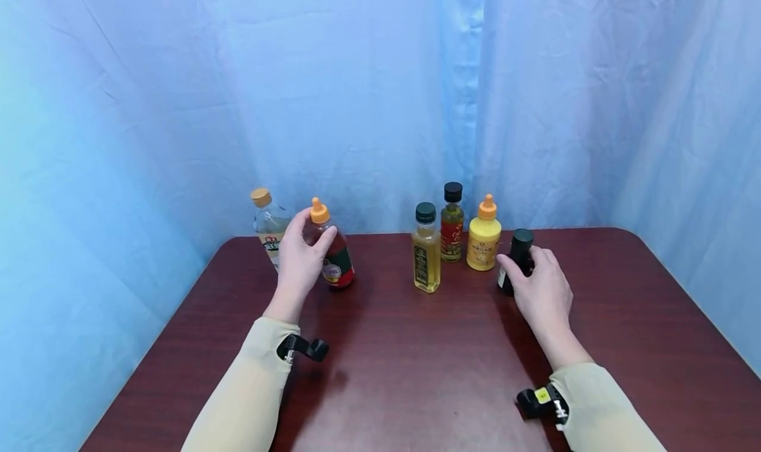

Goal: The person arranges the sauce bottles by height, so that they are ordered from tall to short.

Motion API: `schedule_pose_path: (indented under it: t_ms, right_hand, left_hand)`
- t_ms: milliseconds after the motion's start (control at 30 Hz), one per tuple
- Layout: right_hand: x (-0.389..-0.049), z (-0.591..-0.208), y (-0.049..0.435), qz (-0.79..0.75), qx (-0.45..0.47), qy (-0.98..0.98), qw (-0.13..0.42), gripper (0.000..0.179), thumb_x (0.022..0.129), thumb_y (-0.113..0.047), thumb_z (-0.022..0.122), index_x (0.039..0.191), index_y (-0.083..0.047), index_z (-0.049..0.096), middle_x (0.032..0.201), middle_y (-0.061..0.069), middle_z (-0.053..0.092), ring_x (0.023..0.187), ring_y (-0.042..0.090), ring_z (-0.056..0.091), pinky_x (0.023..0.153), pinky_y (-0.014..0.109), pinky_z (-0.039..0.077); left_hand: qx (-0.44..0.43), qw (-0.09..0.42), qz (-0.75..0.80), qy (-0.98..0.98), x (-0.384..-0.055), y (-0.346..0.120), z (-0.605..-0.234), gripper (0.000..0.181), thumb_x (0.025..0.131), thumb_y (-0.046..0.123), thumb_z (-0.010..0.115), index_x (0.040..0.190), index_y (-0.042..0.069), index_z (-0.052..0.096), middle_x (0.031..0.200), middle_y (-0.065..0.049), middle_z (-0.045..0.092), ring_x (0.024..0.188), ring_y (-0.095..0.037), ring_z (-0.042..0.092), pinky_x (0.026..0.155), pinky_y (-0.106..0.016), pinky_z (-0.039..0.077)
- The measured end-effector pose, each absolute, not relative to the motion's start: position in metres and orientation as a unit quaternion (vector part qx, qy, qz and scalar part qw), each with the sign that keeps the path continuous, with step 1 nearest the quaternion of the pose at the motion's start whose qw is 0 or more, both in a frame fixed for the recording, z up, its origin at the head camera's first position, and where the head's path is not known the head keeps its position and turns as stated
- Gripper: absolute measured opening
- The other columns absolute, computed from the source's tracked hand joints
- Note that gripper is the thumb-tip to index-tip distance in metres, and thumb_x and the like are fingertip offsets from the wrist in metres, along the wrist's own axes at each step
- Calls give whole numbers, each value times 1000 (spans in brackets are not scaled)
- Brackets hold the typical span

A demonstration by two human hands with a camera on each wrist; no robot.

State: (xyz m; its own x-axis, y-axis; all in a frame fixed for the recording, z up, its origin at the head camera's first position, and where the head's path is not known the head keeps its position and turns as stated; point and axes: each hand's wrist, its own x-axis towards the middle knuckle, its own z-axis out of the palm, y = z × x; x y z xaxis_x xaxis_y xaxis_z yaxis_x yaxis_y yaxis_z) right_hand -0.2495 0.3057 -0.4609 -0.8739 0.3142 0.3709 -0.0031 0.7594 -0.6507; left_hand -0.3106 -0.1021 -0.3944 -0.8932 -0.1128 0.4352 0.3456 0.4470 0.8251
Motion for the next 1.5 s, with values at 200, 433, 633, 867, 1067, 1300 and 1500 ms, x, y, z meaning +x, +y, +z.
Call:
schedule_pose_path:
  t_ms: [200,433,633,867,1067,1300,1500]
  right_hand:
    - [-249,-461,307,337,-86,-907,236,61,109,-56,64,128,2,66,131,27,61,114,50,63,86,70,49]
    - [-249,-462,307,336,-87,-908,235,61,110,-55,64,129,3,65,131,27,61,113,50,62,85,70,49]
    - [-249,-462,306,336,-85,-907,237,61,110,-54,65,130,3,66,131,28,61,114,51,63,86,71,49]
    - [-250,-462,306,335,-83,-908,239,61,110,-54,65,129,4,66,130,28,61,114,51,63,86,71,49]
    - [-251,-462,306,337,-84,-907,237,61,110,-55,64,130,3,66,132,28,61,116,51,62,87,72,49]
    - [-251,-462,306,338,-85,-907,237,62,110,-55,64,132,3,66,133,28,61,118,51,62,88,72,49]
    - [-251,-462,306,337,-85,-907,239,60,110,-55,65,129,2,66,131,28,61,116,51,62,87,71,49]
  left_hand:
    - [-65,230,-516,-823,-312,-103,-397,47,104,27,81,146,14,64,129,-6,65,115,-24,69,98,-48,60]
    - [-60,245,-510,-822,-314,-104,-402,47,104,28,82,145,13,65,127,-7,65,112,-25,69,96,-48,61]
    - [-57,248,-500,-828,-313,-105,-404,50,103,29,83,146,12,64,128,-8,65,112,-26,69,95,-48,61]
    - [-49,246,-496,-831,-313,-105,-403,48,103,30,83,145,14,64,127,-6,65,114,-24,69,97,-48,61]
    - [-44,243,-493,-834,-314,-104,-403,48,104,32,82,145,15,64,128,-5,64,117,-23,70,100,-48,60]
    - [-46,255,-480,-838,-313,-103,-404,49,103,30,83,144,12,64,127,-7,65,116,-25,70,99,-49,60]
    - [-37,252,-463,-849,-312,-102,-402,50,105,33,80,146,12,61,129,-7,63,116,-27,68,100,-52,57]
